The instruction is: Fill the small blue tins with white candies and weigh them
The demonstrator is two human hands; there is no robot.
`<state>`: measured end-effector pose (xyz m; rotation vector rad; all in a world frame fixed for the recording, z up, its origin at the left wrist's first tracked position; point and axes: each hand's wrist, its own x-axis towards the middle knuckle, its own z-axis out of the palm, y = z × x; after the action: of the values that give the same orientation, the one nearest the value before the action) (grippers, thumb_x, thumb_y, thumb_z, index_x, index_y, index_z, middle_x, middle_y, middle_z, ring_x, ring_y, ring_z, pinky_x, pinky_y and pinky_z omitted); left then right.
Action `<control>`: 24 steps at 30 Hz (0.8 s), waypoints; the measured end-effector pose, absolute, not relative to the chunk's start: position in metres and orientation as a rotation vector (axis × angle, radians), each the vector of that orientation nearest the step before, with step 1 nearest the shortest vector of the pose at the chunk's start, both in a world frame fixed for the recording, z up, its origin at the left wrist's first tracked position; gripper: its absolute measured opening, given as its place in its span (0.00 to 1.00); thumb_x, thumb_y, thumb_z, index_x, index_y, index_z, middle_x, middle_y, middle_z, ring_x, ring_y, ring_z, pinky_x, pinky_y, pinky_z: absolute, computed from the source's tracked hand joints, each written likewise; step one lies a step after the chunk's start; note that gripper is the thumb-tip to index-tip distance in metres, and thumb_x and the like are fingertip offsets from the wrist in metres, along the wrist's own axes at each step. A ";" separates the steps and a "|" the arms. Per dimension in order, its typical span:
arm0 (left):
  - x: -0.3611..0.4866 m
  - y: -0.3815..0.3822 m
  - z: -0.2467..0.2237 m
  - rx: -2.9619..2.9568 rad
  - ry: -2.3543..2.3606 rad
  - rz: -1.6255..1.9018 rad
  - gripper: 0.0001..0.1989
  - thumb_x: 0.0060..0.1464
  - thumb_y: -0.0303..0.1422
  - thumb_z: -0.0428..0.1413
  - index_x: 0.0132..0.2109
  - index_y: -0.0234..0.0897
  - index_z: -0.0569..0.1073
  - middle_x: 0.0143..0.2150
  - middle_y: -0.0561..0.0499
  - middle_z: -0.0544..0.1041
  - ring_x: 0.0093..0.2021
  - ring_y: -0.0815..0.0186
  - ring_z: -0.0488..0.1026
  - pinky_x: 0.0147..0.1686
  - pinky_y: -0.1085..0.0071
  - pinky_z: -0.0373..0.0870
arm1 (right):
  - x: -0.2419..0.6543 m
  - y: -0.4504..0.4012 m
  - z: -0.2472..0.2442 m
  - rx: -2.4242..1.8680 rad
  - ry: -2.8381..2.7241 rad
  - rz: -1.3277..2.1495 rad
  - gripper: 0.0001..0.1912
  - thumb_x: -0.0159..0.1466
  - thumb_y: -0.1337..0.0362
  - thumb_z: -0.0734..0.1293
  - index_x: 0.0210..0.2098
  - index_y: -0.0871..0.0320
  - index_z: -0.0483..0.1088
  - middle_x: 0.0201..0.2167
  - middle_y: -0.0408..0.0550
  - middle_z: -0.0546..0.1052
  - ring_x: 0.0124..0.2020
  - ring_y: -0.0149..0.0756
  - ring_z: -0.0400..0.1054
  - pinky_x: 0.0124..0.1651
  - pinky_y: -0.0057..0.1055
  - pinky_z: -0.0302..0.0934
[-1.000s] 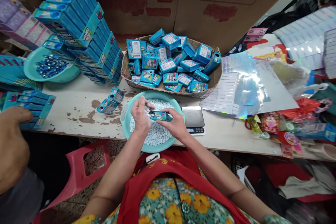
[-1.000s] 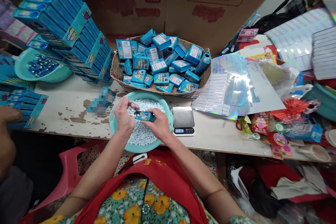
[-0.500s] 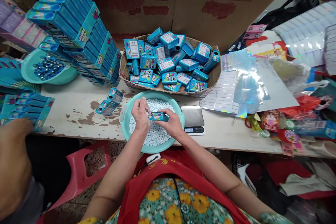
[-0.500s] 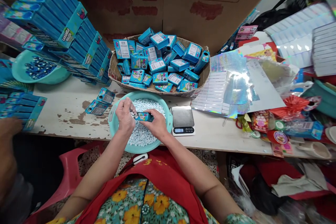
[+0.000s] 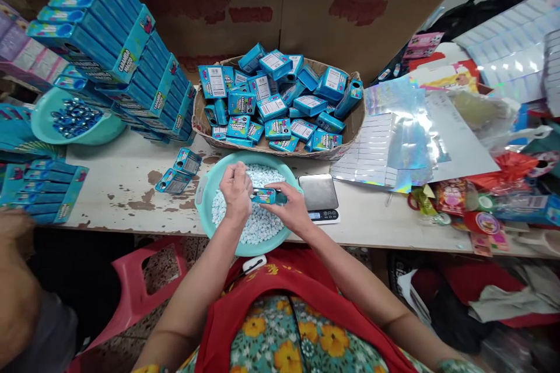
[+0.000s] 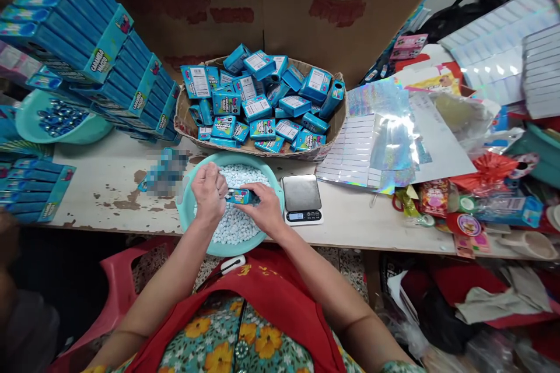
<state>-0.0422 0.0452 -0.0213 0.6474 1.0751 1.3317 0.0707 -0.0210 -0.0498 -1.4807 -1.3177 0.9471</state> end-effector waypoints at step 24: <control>-0.062 0.122 -0.039 2.064 1.481 0.835 0.11 0.56 0.37 0.52 0.44 0.40 0.72 0.44 0.45 0.73 0.47 0.57 0.69 0.49 0.62 0.63 | 0.188 -0.061 -0.070 -1.510 -0.714 0.812 0.24 0.49 0.60 0.75 0.43 0.56 0.68 0.39 0.50 0.76 0.40 0.41 0.72 0.46 0.43 0.68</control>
<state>-0.0617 0.1216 -0.0387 2.0639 1.4807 0.8354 0.1883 -0.0615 -0.0703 -1.5100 -0.7140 0.8121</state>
